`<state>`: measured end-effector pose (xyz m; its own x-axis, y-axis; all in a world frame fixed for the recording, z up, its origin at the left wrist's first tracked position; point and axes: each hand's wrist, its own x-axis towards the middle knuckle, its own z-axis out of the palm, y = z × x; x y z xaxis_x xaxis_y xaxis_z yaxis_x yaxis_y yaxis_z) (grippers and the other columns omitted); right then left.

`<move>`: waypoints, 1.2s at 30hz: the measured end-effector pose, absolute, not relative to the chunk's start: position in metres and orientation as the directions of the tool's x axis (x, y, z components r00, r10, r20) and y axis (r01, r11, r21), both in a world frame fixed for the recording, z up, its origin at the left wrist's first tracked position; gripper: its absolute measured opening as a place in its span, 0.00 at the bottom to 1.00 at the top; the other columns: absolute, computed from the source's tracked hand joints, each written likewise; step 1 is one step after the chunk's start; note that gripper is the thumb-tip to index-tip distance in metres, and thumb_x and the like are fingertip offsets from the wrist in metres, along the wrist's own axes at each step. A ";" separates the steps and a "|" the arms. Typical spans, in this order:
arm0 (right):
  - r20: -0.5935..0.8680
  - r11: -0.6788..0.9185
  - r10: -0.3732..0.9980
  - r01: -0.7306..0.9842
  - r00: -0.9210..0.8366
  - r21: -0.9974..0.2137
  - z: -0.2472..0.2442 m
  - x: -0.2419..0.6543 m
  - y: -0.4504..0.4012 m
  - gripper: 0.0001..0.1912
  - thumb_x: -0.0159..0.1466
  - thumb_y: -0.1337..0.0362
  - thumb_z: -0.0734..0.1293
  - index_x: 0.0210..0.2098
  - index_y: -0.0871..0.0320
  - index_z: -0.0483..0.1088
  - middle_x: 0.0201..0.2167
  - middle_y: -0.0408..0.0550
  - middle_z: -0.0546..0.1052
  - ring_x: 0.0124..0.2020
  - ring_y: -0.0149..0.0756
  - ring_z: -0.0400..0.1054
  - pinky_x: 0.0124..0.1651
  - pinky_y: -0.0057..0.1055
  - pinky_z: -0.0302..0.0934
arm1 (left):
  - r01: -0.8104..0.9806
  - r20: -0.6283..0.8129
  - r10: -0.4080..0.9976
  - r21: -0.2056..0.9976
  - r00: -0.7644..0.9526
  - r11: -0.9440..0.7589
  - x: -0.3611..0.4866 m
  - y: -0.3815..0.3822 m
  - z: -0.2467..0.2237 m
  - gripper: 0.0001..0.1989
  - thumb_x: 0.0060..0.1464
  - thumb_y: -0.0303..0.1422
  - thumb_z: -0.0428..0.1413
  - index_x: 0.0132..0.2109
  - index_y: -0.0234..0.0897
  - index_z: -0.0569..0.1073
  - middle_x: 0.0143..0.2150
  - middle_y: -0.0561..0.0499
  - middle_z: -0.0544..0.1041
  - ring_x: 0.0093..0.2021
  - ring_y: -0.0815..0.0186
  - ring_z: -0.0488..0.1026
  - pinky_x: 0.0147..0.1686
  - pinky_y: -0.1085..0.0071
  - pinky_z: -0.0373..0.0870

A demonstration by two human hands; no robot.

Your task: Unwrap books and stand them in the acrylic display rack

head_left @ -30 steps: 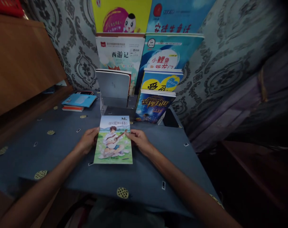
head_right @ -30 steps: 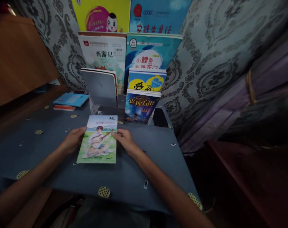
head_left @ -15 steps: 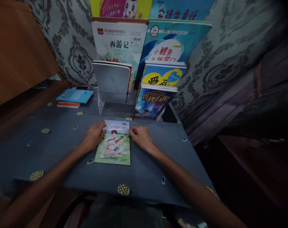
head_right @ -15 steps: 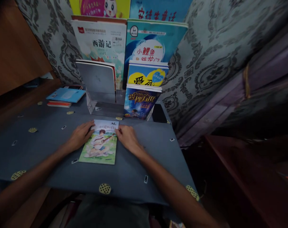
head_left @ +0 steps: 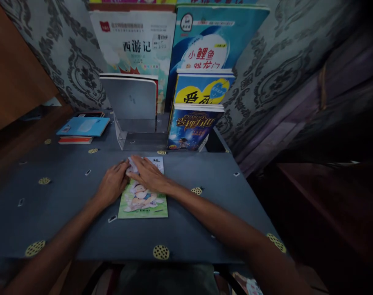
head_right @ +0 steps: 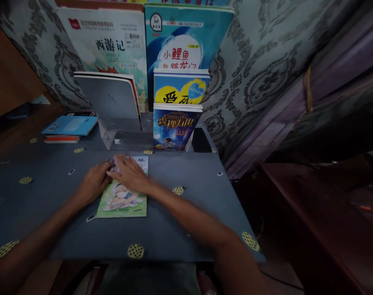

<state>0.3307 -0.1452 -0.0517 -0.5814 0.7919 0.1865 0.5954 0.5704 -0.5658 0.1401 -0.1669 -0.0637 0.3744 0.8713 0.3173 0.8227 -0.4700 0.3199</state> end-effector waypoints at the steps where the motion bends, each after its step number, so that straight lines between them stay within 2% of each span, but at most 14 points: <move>1: 0.186 0.561 0.802 0.610 -0.568 -0.560 -0.055 0.341 -0.144 0.34 0.74 0.48 0.55 0.70 0.66 0.53 0.71 0.65 0.60 0.73 0.47 0.51 0.74 0.51 0.45 | 0.827 0.317 0.871 0.309 0.375 -0.469 0.140 -0.167 -0.064 0.15 0.65 0.34 0.46 0.55 0.39 0.70 0.62 0.41 0.74 0.63 0.50 0.69 0.58 0.50 0.69; 6: 0.181 0.509 0.843 0.644 -0.506 -0.572 -0.067 0.399 -0.141 0.30 0.75 0.52 0.53 0.69 0.64 0.56 0.70 0.62 0.62 0.73 0.45 0.51 0.74 0.51 0.44 | 0.828 0.304 0.869 0.295 0.392 -0.477 0.141 -0.166 -0.062 0.17 0.67 0.40 0.44 0.54 0.38 0.71 0.62 0.39 0.74 0.63 0.50 0.70 0.58 0.50 0.69; 12: 0.162 0.498 0.843 0.630 -0.513 -0.596 -0.071 0.423 -0.141 0.28 0.74 0.58 0.51 0.69 0.67 0.57 0.69 0.62 0.63 0.72 0.44 0.53 0.74 0.53 0.43 | 0.859 0.272 0.868 0.197 0.416 -0.473 0.148 -0.164 -0.046 0.18 0.67 0.38 0.43 0.53 0.36 0.71 0.54 0.37 0.78 0.64 0.46 0.67 0.58 0.45 0.67; 15: 0.188 0.527 0.829 0.622 -0.527 -0.579 -0.073 0.421 -0.140 0.27 0.74 0.59 0.51 0.69 0.64 0.58 0.70 0.59 0.63 0.74 0.43 0.51 0.74 0.53 0.43 | 0.823 0.260 0.825 0.150 0.501 -0.548 0.164 -0.160 -0.039 0.18 0.67 0.36 0.42 0.53 0.35 0.72 0.56 0.37 0.77 0.66 0.45 0.65 0.60 0.44 0.64; 20: 0.221 0.564 0.809 0.615 -0.544 -0.551 -0.076 0.424 -0.150 0.26 0.74 0.61 0.52 0.69 0.61 0.59 0.70 0.56 0.63 0.74 0.43 0.49 0.74 0.54 0.44 | 0.704 0.239 0.734 0.208 0.636 -0.679 0.188 -0.149 -0.041 0.17 0.67 0.34 0.43 0.55 0.36 0.72 0.59 0.39 0.76 0.62 0.51 0.69 0.61 0.52 0.65; 22: 0.218 0.581 0.792 0.596 -0.569 -0.554 -0.072 0.428 -0.166 0.25 0.74 0.62 0.52 0.68 0.59 0.60 0.70 0.55 0.64 0.74 0.42 0.49 0.74 0.54 0.44 | 0.687 0.249 0.728 0.239 0.639 -0.686 0.190 -0.145 -0.045 0.18 0.66 0.34 0.43 0.55 0.35 0.72 0.59 0.39 0.76 0.59 0.52 0.71 0.59 0.53 0.66; 28: 0.184 0.629 0.703 0.481 -0.686 -0.611 -0.053 0.443 -0.240 0.24 0.75 0.63 0.53 0.68 0.53 0.60 0.67 0.49 0.68 0.72 0.38 0.54 0.74 0.54 0.45 | 0.671 0.291 0.731 0.291 0.617 -0.682 0.184 -0.141 -0.055 0.17 0.67 0.34 0.44 0.55 0.36 0.73 0.59 0.41 0.77 0.60 0.53 0.70 0.60 0.53 0.64; 32: 0.182 0.659 0.655 0.437 -0.733 -0.612 -0.047 0.450 -0.273 0.23 0.75 0.65 0.54 0.68 0.55 0.60 0.64 0.50 0.72 0.71 0.36 0.57 0.74 0.51 0.47 | 0.669 0.306 0.734 0.303 0.606 -0.679 0.184 -0.141 -0.058 0.18 0.67 0.34 0.44 0.55 0.34 0.73 0.59 0.41 0.77 0.59 0.53 0.71 0.58 0.54 0.64; 36: 0.199 0.723 0.603 0.423 -0.773 -0.547 -0.044 0.433 -0.281 0.22 0.76 0.64 0.54 0.65 0.60 0.64 0.62 0.54 0.74 0.70 0.38 0.58 0.75 0.51 0.45 | 0.663 0.319 0.731 0.308 0.603 -0.682 0.183 -0.140 -0.060 0.18 0.67 0.34 0.45 0.55 0.34 0.73 0.58 0.41 0.77 0.58 0.54 0.72 0.58 0.54 0.64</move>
